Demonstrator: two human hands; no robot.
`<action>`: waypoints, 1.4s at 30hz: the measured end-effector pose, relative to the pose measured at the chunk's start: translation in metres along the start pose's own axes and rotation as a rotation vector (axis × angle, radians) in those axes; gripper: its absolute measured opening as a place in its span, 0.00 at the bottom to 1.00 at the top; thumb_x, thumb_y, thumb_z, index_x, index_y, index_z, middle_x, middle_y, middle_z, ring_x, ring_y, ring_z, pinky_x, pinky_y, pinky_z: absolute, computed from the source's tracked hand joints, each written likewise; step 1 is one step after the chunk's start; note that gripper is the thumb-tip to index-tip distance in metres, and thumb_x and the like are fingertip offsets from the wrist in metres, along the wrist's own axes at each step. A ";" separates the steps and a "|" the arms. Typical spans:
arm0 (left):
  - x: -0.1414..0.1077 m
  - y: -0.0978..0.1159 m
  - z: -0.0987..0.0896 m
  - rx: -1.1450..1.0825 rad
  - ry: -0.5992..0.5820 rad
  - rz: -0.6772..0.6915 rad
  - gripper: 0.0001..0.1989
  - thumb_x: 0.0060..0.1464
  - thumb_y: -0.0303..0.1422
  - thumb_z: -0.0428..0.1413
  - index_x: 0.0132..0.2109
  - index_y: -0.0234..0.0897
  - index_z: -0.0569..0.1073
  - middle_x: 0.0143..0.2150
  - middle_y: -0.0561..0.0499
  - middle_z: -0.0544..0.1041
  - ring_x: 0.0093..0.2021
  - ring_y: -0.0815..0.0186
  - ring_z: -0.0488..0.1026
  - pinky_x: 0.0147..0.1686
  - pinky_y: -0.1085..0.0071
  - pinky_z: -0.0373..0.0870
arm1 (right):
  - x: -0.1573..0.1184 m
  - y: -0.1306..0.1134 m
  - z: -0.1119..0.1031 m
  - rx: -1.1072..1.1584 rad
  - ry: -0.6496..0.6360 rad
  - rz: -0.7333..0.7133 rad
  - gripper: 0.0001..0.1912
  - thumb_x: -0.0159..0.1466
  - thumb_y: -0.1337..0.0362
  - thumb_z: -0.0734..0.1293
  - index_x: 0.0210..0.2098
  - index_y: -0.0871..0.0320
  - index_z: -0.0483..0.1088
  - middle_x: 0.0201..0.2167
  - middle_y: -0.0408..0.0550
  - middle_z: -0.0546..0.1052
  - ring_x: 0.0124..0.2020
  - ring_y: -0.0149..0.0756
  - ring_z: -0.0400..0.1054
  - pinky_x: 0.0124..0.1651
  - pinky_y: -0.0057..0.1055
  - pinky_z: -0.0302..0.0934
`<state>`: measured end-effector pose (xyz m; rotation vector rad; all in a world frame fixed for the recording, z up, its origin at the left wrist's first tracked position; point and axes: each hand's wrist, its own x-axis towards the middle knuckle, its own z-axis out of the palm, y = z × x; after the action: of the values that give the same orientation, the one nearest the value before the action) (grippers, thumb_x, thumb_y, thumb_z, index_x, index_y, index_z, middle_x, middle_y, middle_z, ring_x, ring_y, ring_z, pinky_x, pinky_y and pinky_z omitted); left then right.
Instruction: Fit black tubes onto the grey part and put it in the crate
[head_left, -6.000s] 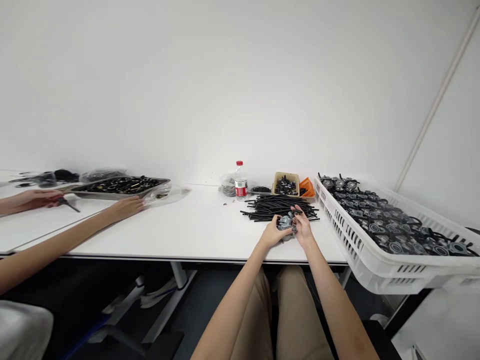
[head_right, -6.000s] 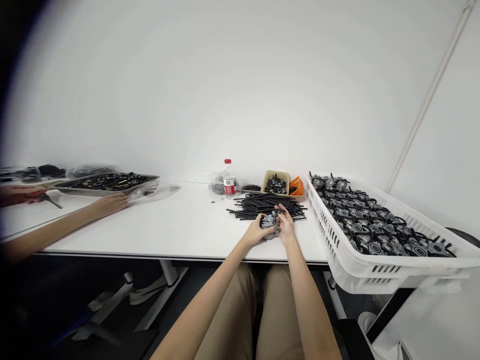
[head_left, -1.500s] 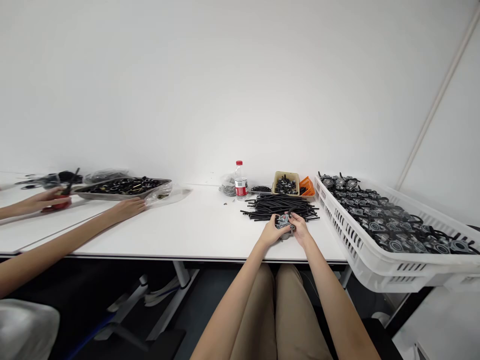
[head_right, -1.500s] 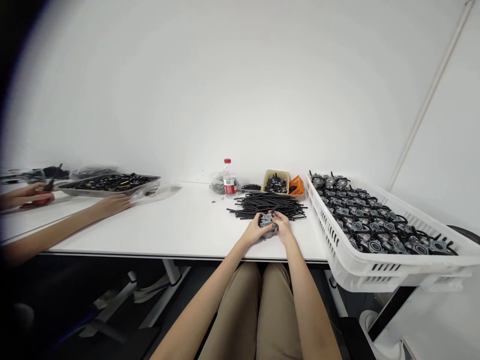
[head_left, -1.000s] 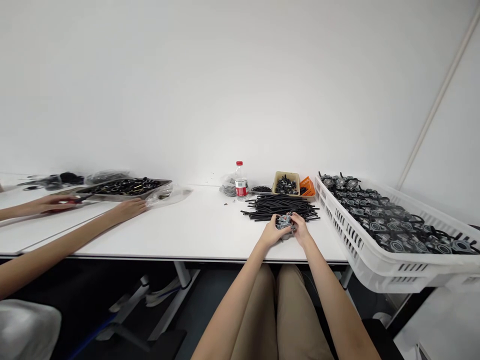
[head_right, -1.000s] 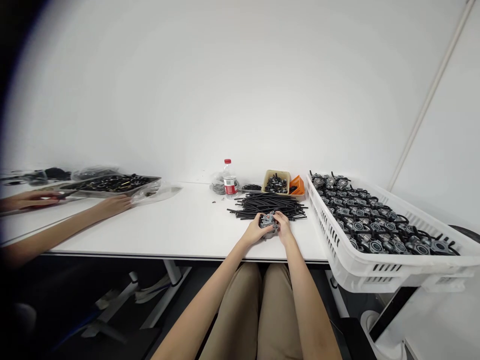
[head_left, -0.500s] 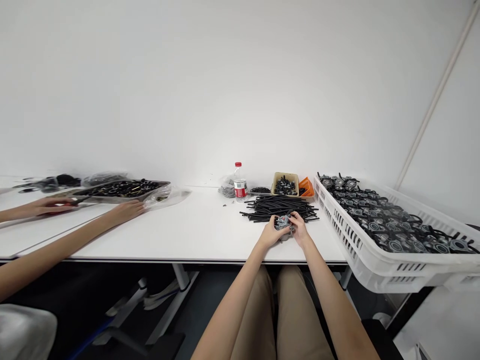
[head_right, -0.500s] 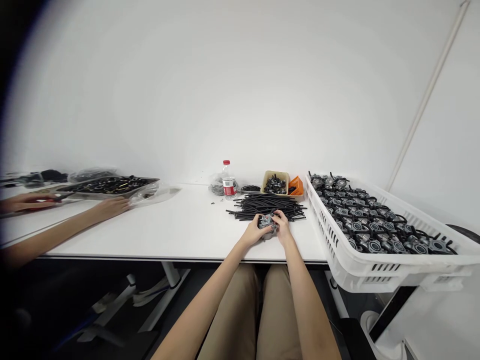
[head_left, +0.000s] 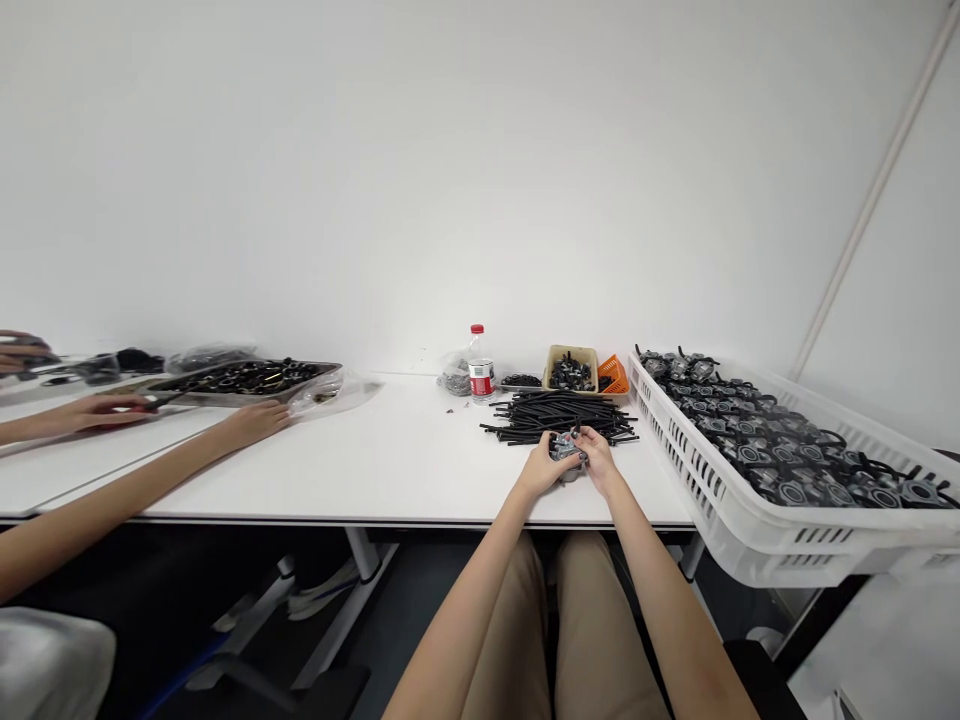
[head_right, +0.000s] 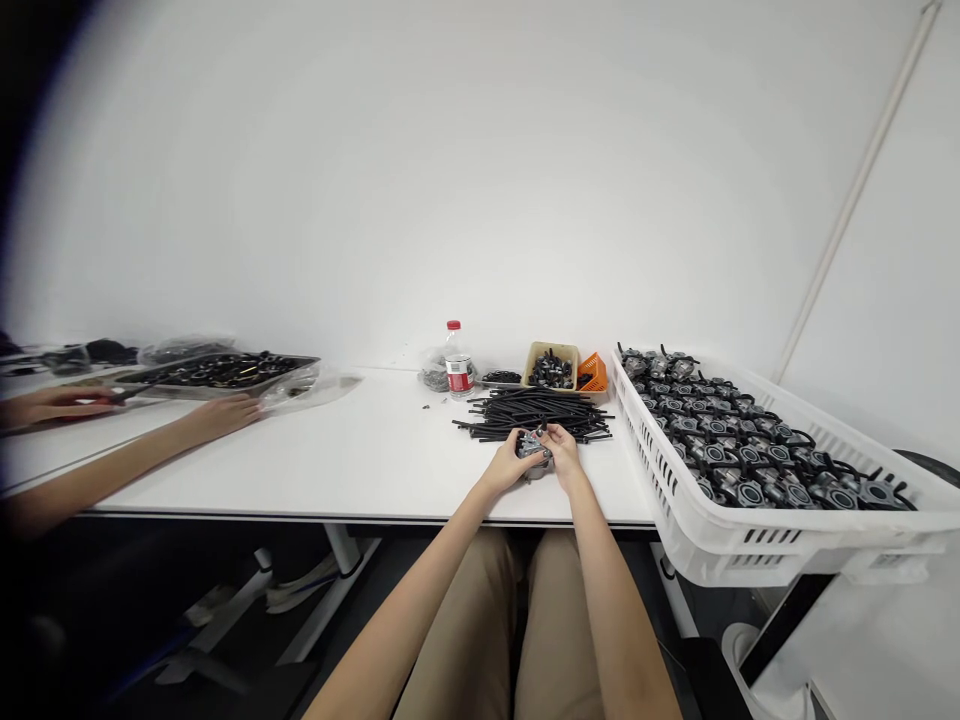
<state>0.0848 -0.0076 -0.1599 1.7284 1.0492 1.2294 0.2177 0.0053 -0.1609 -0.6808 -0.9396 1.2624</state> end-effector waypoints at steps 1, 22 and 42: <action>0.000 0.000 0.000 0.000 0.000 0.000 0.21 0.44 0.42 0.62 0.43 0.37 0.65 0.38 0.50 0.75 0.39 0.61 0.72 0.39 0.68 0.68 | 0.000 0.000 0.000 -0.001 0.000 -0.002 0.23 0.38 0.57 0.80 0.29 0.58 0.72 0.29 0.47 0.75 0.34 0.39 0.69 0.38 0.28 0.63; 0.001 -0.002 0.001 -0.010 -0.002 -0.005 0.23 0.44 0.44 0.62 0.41 0.38 0.64 0.38 0.50 0.74 0.38 0.62 0.72 0.38 0.69 0.67 | -0.001 -0.001 -0.001 0.002 -0.045 -0.003 0.24 0.41 0.54 0.79 0.33 0.59 0.76 0.29 0.48 0.75 0.32 0.39 0.68 0.37 0.29 0.63; 0.000 -0.001 0.001 -0.025 -0.004 -0.004 0.24 0.43 0.45 0.62 0.42 0.37 0.64 0.38 0.49 0.75 0.39 0.61 0.72 0.38 0.68 0.67 | -0.001 -0.001 -0.002 -0.054 -0.059 -0.013 0.23 0.43 0.53 0.77 0.34 0.59 0.74 0.30 0.48 0.74 0.33 0.41 0.68 0.38 0.32 0.62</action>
<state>0.0854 -0.0073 -0.1610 1.7087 1.0298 1.2313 0.2201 0.0040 -0.1618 -0.6818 -1.0279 1.2548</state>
